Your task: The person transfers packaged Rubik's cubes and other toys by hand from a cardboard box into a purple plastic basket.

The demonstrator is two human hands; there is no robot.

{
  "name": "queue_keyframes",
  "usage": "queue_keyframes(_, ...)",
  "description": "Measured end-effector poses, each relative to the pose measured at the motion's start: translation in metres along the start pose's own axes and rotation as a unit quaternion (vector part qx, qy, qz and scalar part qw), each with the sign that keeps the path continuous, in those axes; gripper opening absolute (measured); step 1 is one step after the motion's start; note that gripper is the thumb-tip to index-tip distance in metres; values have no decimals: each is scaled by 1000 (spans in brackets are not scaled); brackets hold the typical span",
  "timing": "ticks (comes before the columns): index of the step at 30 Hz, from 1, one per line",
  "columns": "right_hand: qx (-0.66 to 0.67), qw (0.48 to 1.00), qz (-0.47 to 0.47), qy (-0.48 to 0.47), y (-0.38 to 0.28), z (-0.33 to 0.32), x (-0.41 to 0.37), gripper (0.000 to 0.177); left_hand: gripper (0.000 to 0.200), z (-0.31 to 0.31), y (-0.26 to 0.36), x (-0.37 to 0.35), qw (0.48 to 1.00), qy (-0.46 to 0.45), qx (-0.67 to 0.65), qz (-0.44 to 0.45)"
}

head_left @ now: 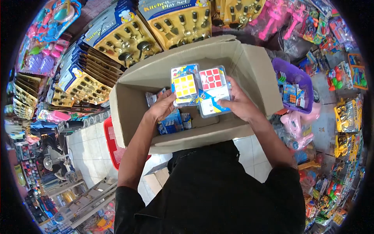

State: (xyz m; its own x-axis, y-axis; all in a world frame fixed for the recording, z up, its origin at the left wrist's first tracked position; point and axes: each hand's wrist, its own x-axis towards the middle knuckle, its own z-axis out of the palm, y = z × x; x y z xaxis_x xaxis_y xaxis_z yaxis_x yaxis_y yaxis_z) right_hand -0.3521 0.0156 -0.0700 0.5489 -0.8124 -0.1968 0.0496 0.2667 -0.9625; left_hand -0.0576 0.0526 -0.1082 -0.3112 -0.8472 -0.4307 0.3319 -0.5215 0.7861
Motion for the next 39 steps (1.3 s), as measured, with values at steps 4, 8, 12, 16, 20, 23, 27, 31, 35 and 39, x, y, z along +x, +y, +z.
queue_keyframes(4, -14, 999, -31, 26, 7, -2, -8, 67, 48, 17, 3, -9, 999, 41, 33, -4)
queue_keyframes(8, 1, 998, -47, 43, 9, 1, -17, 68, 49, 56, 10, -34, 995, 55, 26, 76)
queue_keyframes(12, 14, 997, -73, 34, 5, 9, -37, 71, 52, 62, 6, -60, 993, 63, 47, 84)
queue_keyframes(16, 112, 990, -79, 13, -19, 39, -78, 67, 52, 86, -7, -94, 991, 56, 61, 101)
queue_keyframes(20, 120, 991, -64, -8, -35, 49, -123, 59, 52, 108, -30, -128, 990, 74, 41, 116)
queue_keyframes(23, 116, 992, -54, -11, -33, 52, -156, 57, 57, 129, -53, -145, 985, 97, 50, 137)
queue_keyframes(27, 9, 997, -54, 47, -16, 41, -197, 60, 58, 165, -82, -160, 983, 88, 28, 162)
queue_keyframes(31, -31, 992, -101, 73, -11, 27, -239, 68, 54, 203, -102, -166, 982, 81, 30, 170)
queue_keyframes(35, -67, 986, -105, 108, -5, 3, -276, 70, 49, 240, -126, -157, 986, 60, 9, 154)
queue_keyframes(39, -68, 980, -89, 166, -5, -21, -314, 70, 47, 274, -154, -131, 990, 10, 13, 137)
